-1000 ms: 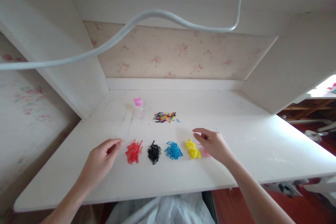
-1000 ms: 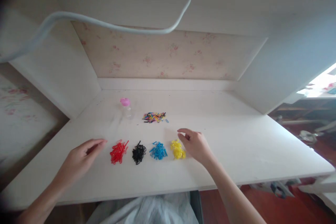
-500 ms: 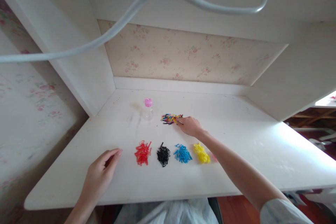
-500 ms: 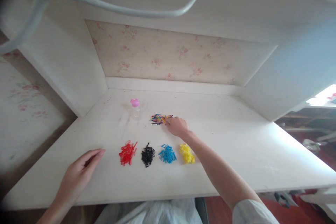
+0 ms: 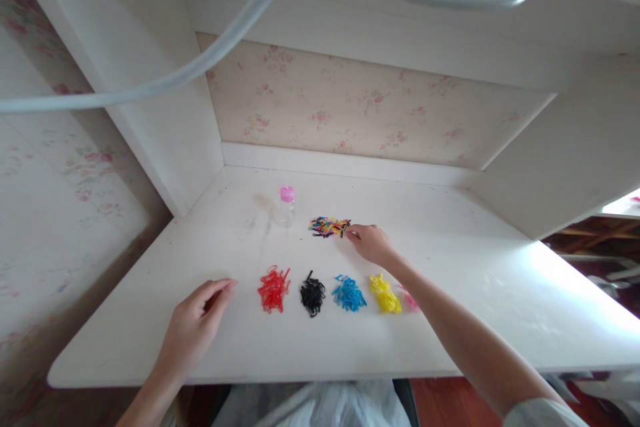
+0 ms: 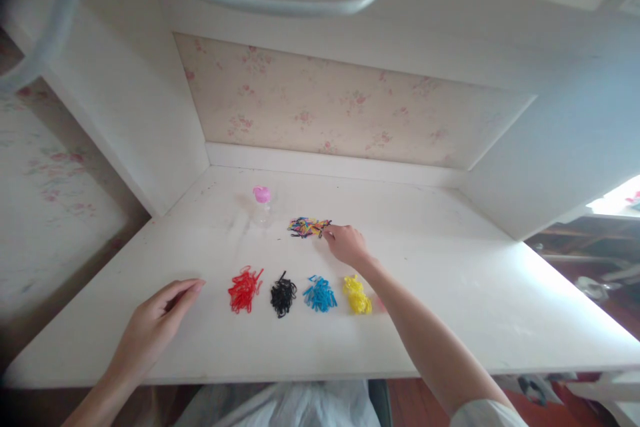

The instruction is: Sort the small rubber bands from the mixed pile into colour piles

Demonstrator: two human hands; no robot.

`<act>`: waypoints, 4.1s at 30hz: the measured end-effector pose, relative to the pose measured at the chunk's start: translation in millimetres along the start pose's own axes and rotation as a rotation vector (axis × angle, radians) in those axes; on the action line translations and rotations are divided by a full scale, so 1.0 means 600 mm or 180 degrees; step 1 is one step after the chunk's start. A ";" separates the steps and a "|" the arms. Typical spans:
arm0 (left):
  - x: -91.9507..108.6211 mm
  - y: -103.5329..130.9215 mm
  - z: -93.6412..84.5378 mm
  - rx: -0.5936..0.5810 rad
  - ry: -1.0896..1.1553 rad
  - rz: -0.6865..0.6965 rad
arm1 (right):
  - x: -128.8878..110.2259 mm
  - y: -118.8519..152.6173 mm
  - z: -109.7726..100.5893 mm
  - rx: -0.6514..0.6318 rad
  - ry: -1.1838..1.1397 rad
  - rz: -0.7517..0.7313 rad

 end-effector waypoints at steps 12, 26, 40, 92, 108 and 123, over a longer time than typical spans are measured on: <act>0.000 -0.002 0.003 -0.0020 -0.0062 -0.0064 | 0.054 0.119 -0.048 -0.0109 -0.0845 -0.0101; 0.148 -0.034 0.063 -0.0543 -0.0410 0.0795 | 0.121 0.191 -0.058 0.0214 -0.1068 0.0103; 0.318 -0.109 0.290 -0.1144 -0.1828 0.1977 | 0.282 0.317 0.022 0.1708 -0.2310 0.1832; 0.238 0.016 0.137 -0.1009 -0.1535 0.1830 | 0.121 0.169 -0.043 -0.0086 -0.0599 -0.0164; 0.042 -0.001 0.013 0.0025 -0.0839 0.0836 | 0.225 0.253 -0.037 0.0215 -0.0888 0.0449; 0.017 -0.005 0.015 -0.0003 -0.0323 0.0387 | 0.142 0.163 -0.071 0.0337 -0.0759 0.0210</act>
Point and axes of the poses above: each hand's wrist, its own y-axis away from the middle knuckle, its own z-axis out of the palm, x = y × z, the point moved 6 cm from there along -y, towards the middle knuckle
